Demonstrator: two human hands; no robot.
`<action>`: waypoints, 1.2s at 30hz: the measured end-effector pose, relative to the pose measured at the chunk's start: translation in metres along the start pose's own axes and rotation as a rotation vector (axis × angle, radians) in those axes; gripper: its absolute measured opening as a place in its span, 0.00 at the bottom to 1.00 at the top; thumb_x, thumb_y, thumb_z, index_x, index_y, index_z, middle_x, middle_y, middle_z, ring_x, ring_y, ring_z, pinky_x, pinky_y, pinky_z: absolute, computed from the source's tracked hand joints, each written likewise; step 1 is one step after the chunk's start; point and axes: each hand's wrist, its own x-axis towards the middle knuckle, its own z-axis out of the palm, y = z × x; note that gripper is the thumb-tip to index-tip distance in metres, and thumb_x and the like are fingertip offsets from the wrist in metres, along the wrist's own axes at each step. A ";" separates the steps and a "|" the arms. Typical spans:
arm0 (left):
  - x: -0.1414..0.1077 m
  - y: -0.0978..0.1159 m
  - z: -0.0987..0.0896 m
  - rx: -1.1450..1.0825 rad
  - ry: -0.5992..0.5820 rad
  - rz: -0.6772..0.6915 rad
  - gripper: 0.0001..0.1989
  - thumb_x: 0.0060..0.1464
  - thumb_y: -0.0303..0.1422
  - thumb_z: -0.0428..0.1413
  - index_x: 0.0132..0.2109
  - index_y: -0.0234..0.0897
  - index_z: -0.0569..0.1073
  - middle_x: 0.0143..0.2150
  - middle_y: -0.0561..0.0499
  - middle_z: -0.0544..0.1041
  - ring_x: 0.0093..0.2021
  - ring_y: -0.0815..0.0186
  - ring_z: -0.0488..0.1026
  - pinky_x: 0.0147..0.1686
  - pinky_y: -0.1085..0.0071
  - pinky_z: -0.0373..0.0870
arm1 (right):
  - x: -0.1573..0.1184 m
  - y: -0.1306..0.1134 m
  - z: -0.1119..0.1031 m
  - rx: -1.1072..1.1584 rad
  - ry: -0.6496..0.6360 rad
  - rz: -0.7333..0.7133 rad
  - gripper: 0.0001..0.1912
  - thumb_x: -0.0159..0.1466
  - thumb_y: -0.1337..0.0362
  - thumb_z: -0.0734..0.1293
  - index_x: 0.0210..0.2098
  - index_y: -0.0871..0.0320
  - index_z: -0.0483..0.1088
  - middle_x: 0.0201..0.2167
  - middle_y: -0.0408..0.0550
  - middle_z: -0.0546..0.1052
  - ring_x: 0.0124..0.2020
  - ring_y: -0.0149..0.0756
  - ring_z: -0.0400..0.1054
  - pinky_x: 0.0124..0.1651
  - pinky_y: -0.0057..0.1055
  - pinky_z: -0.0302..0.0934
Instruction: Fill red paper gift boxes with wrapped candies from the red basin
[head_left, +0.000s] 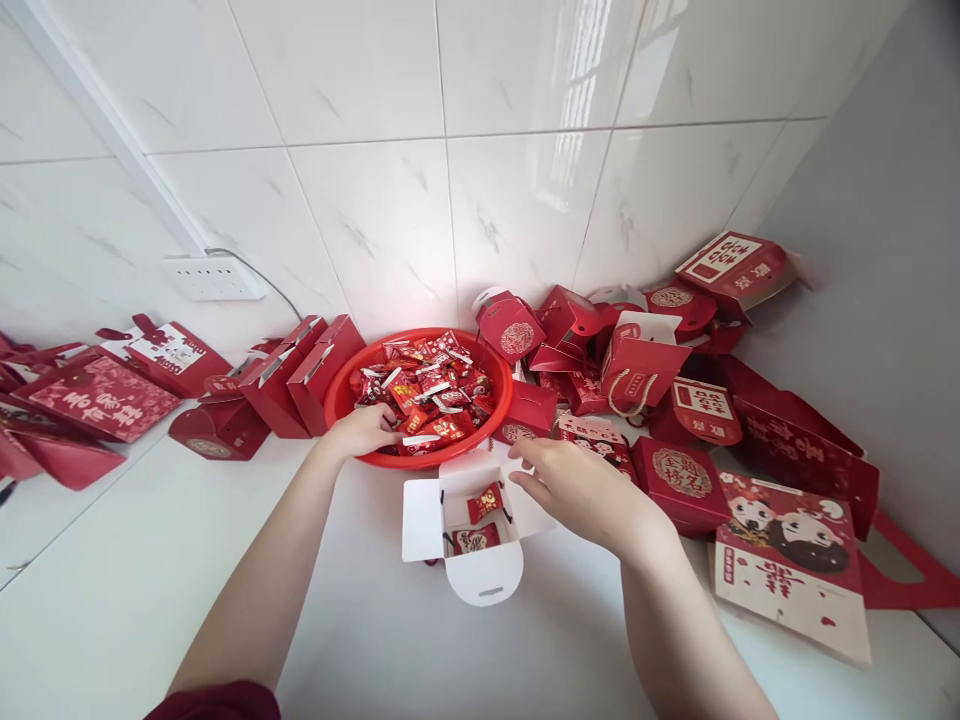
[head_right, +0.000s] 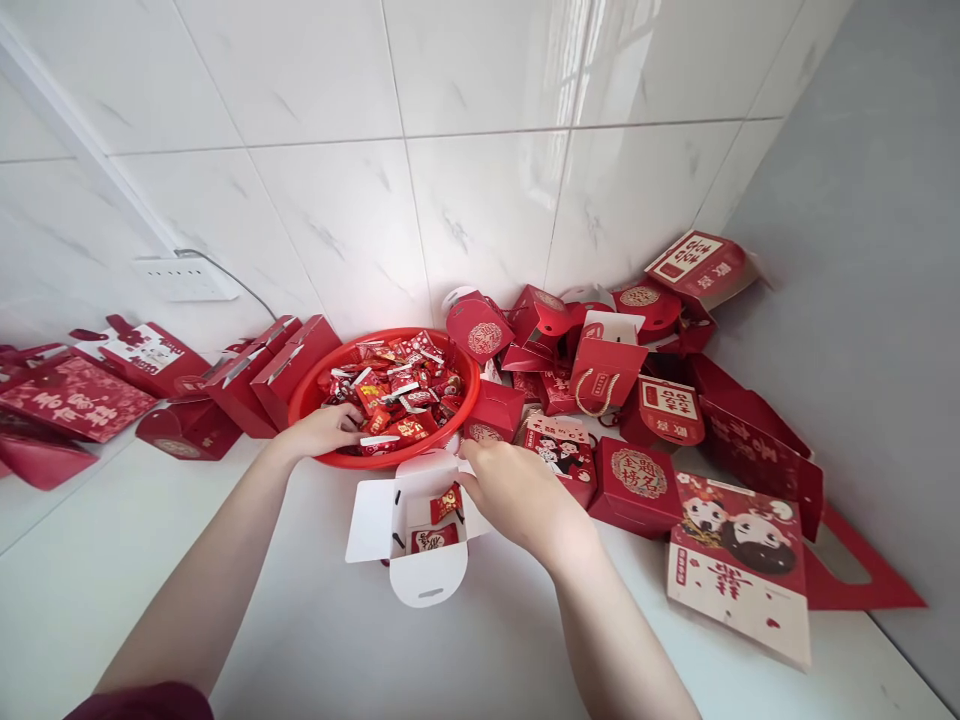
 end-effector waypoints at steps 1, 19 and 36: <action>0.001 0.000 0.003 0.011 0.001 -0.014 0.14 0.36 0.36 0.66 0.34 0.40 0.77 0.31 0.52 0.82 0.34 0.59 0.79 0.29 0.73 0.68 | 0.000 0.000 0.000 0.002 0.001 -0.002 0.13 0.72 0.63 0.59 0.53 0.58 0.69 0.46 0.53 0.80 0.47 0.47 0.75 0.41 0.35 0.62; 0.016 -0.020 -0.012 -0.155 0.114 0.012 0.07 0.49 0.34 0.55 0.38 0.39 0.71 0.40 0.45 0.82 0.37 0.58 0.80 0.32 0.70 0.72 | 0.002 0.005 0.001 0.025 -0.030 0.053 0.16 0.72 0.62 0.58 0.55 0.58 0.70 0.48 0.55 0.79 0.52 0.48 0.73 0.47 0.37 0.62; 0.041 -0.024 0.003 0.049 -0.271 0.007 0.07 0.47 0.32 0.66 0.33 0.35 0.77 0.30 0.49 0.79 0.30 0.62 0.77 0.31 0.69 0.74 | 0.005 -0.002 0.005 0.017 -0.044 0.024 0.14 0.72 0.64 0.59 0.52 0.59 0.71 0.47 0.56 0.79 0.50 0.50 0.74 0.45 0.37 0.63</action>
